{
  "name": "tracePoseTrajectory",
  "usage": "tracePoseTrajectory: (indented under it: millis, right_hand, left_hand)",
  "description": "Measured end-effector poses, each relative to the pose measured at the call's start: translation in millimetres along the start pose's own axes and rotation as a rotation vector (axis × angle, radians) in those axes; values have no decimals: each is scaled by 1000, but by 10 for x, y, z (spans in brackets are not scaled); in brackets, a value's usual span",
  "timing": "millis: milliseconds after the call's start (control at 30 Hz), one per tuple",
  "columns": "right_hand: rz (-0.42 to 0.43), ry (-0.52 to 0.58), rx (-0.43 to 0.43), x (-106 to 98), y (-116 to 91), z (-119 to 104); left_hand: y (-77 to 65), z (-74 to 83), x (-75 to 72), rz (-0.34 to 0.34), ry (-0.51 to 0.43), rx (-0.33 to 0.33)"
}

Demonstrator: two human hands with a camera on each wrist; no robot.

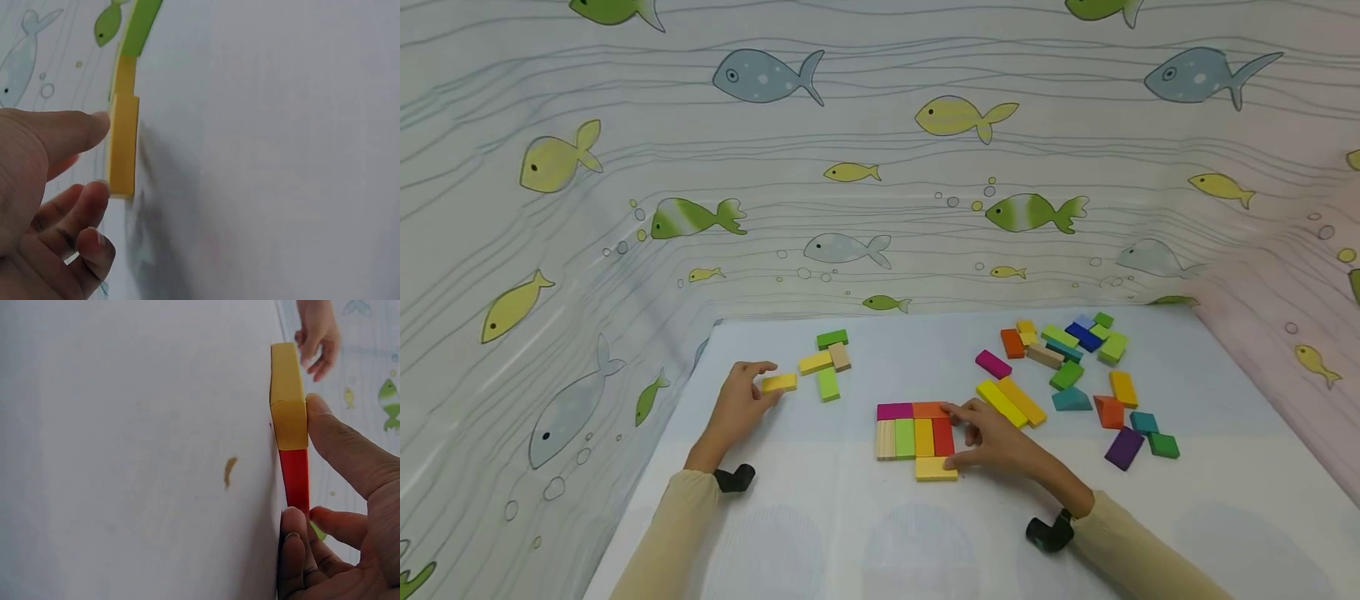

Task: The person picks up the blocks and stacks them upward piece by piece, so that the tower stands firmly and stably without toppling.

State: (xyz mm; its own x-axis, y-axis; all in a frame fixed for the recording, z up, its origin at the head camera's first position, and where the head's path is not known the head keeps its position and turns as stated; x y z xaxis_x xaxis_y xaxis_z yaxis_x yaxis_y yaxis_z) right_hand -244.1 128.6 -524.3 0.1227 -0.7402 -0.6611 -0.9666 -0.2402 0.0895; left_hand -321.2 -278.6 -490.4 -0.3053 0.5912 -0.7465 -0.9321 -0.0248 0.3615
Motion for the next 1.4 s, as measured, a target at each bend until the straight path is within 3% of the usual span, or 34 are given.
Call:
tracePoseTrajectory:
  millis: [433, 667, 833, 1100, 1267, 1400]
  right_hand:
    - [9, 1, 1, -3, -9, -22]
    - [3, -4, 15, 16, -24, -8]
    - [3, -12, 19, -7, -19, -17]
    - [-8, -2, 30, -17, -3, -33]
    - [-15, -4, 38, -16, -5, -21]
    - [-14, -3, 24, -13, -9, -27]
  left_hand:
    - [4, -198, -12, -74, 2, -79]
    - [-69, -184, 28, -116, 29, -45]
    - [-178, 63, 58, -139, 1, 24]
    - [-481, 735, 154, -129, -160, 229]
    - [-743, 1124, 361, -211, -254, 348]
    - [-902, 1336, 521, -286, -257, 407]
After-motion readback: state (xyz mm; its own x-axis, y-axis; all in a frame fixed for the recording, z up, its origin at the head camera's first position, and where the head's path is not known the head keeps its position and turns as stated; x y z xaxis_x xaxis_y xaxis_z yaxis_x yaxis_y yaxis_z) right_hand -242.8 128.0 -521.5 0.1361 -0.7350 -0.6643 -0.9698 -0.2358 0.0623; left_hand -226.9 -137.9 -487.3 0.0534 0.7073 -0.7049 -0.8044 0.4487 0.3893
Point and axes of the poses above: each hand's wrist, its own y-axis towards the middle knuckle, its own x-axis out of the palm, z = x × y, the point moved 8 cm from there along y, towards the middle knuckle, and after that the axes turned 13 degrees about z, right-handed, at the moved point
